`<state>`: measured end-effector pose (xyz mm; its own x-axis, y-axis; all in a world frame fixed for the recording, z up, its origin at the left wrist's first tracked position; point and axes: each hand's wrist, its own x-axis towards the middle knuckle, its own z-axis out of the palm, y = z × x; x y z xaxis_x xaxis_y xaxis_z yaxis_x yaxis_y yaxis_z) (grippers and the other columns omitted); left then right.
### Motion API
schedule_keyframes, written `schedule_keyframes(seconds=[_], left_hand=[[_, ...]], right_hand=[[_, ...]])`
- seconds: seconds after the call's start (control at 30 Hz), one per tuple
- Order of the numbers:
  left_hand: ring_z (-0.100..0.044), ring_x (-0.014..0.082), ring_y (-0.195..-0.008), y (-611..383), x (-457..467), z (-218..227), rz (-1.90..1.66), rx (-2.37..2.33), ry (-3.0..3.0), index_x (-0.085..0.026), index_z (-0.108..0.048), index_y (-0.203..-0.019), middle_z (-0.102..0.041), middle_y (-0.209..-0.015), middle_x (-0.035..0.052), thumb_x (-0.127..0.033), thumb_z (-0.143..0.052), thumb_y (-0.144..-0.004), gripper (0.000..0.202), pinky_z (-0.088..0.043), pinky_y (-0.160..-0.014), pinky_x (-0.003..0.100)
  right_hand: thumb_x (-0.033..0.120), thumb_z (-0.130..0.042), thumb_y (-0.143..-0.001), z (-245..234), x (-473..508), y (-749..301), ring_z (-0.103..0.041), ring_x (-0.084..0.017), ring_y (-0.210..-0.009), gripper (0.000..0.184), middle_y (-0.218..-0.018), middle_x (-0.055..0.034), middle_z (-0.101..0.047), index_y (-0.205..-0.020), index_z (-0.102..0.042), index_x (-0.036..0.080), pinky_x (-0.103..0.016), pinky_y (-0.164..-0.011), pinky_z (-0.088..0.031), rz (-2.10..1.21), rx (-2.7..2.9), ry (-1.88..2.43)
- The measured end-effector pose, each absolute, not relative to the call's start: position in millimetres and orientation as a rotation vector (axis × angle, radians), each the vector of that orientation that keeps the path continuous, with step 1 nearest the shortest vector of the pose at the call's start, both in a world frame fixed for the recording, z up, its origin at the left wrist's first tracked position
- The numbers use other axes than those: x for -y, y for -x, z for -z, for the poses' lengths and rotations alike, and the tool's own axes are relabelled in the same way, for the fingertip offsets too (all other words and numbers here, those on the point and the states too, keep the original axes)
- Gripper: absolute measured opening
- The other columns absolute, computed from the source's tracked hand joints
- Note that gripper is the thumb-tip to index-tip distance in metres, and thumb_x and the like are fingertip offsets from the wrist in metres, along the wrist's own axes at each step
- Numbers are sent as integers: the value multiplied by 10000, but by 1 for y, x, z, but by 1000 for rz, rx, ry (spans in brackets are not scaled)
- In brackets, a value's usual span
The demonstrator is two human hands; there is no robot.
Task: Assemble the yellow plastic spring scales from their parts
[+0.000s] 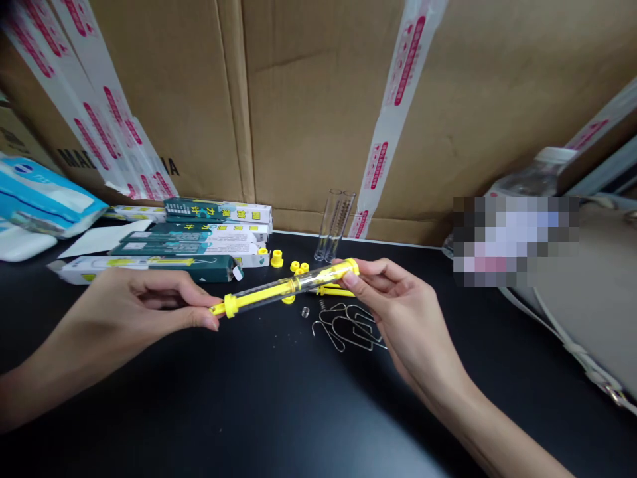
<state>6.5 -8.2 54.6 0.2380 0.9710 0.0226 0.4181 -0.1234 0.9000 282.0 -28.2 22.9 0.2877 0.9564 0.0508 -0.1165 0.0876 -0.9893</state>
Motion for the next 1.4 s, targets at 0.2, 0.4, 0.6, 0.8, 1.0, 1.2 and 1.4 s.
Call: schedule_keyframes(seconds=[0.2,0.4,0.6,0.8,1.0,1.2,1.4], left_hand=[[-728,145,-699,-8,12,-55,-849,-1339,-1741,-259,-740,-604,-778,-719,-62,-265,-825,-667,105,-563,-687,183],[-735,154,-685,-10,12,-44,-781,-1264,-1750,-232,-663,-645,-753,-658,-63,-216,-808,-676,149,-565,-733,217],[-742,155,-673,-12,9,-40,-758,-1220,-1637,-254,-588,-941,-741,-639,-88,-186,-749,-709,290,-576,-802,245],[-724,142,-644,-12,18,-33,-641,-1025,-1712,-287,-674,-1178,-751,-661,-79,-147,-604,-774,433,-568,-841,252],[-708,146,-783,-13,23,-31,-640,-985,-1899,-328,-765,-1089,-758,-764,-65,-109,-611,-811,386,-538,-853,223],[-668,191,-1069,-12,7,-35,-583,-1004,-1922,-307,-732,-1169,-769,-1062,-37,-179,-676,-809,386,-481,-991,263],[-712,130,-819,-9,6,-36,-587,-980,-1791,-318,-744,-1096,-774,-834,-75,-109,-658,-800,373,-534,-847,212]], right_hand=[[370,-908,-656,-22,29,-279,-723,-213,-979,294,-987,-33,-786,-800,-695,228,-327,-968,-550,-937,1000,1198],[379,-915,-639,-33,33,-277,-752,-238,-933,519,-994,-45,-798,-1089,-683,264,-344,-894,-600,-988,977,1199],[390,-918,-624,-35,31,-280,-742,-258,-992,581,-965,-45,-803,-1149,-708,257,-359,-919,-600,-1049,1001,1210],[387,-915,-630,-31,29,-282,-742,-219,-941,522,-986,-57,-801,-1097,-748,225,-315,-903,-589,-1110,1010,1236],[378,-913,-640,-33,30,-281,-735,-219,-969,522,-969,-49,-801,-1112,-746,232,-334,-948,-567,-1119,1020,1232],[358,-920,-627,-32,29,-281,-732,-247,-1012,537,-1020,-55,-796,-1115,-733,235,-374,-963,-577,-1068,992,1196],[363,-926,-619,-31,31,-279,-739,-204,-894,503,-980,-42,-789,-1079,-759,244,-333,-908,-600,-1043,1003,1180]])
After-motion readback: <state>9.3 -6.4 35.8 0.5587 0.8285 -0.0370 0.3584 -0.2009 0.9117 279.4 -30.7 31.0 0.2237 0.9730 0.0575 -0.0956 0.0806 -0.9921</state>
